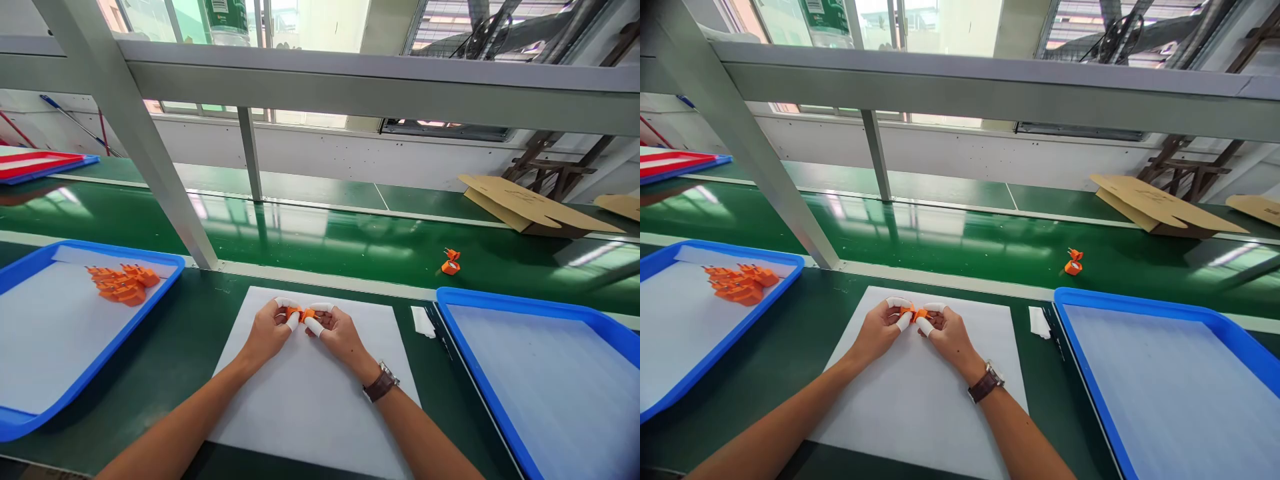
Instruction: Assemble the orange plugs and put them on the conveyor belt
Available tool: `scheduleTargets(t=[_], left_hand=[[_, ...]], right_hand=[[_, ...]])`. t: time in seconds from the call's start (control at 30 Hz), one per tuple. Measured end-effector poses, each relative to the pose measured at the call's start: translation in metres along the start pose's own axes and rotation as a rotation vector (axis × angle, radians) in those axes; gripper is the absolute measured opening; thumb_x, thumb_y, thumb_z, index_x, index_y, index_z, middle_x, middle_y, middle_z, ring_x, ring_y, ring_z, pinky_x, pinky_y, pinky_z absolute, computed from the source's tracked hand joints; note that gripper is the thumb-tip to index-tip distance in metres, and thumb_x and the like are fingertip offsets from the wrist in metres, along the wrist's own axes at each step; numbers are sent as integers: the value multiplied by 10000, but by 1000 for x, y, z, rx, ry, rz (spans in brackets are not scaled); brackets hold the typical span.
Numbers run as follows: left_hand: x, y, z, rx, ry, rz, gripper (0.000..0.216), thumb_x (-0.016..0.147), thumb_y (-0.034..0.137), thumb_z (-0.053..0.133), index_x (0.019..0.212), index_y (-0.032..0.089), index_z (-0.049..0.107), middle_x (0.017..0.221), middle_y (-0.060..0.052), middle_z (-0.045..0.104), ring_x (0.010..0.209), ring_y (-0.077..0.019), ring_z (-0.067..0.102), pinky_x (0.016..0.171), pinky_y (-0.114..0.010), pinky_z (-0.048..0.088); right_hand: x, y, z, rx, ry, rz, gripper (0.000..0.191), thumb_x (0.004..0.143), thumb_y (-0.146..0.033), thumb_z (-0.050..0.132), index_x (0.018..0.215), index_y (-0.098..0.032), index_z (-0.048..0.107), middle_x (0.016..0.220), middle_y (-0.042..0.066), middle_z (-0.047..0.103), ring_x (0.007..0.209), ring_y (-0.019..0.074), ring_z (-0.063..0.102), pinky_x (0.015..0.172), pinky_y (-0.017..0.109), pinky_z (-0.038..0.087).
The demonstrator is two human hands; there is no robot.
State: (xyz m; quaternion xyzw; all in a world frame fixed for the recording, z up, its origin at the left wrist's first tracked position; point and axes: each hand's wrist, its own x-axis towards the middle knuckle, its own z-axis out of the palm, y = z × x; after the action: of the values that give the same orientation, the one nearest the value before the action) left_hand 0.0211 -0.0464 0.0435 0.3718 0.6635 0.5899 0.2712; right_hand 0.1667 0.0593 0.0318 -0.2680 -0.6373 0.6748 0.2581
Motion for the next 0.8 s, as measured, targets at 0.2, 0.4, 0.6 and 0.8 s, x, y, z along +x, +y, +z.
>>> scheduleTargets(t=[0.2,0.4,0.6,0.8], left_hand=[[-2,-1,2,-31,18,-12,163,801,300,704,929,200,688,1006,-63,718,915,-220,712,842,-370,602],[-2,1,-7,36,-189,49,336,828,224,663,1163,240,675,1240,-70,651,1106,-231,668,984,-391,574],[-4,-4,-4,285,-164,269,376,881,188,607,1239,298,640,1263,-34,610,1026,-186,679,906,-392,621],[-4,-9,2,419,-122,387,318,893,170,622,1186,290,646,1201,-22,639,963,-165,676,838,-339,628]], right_hand=[[-8,-5,3,-216,14,-245,190,852,-302,663,1022,-217,675,998,78,707,838,219,677,771,382,581],[-5,-8,4,-253,71,-274,184,878,-255,621,1048,-212,674,1011,75,688,860,204,661,783,350,568],[-2,-3,-1,-271,139,-317,171,879,-233,620,1045,-217,660,977,51,662,825,180,641,727,316,542],[-5,-5,-1,-359,73,-334,191,892,-191,585,1064,-223,662,920,28,618,740,151,586,620,279,493]])
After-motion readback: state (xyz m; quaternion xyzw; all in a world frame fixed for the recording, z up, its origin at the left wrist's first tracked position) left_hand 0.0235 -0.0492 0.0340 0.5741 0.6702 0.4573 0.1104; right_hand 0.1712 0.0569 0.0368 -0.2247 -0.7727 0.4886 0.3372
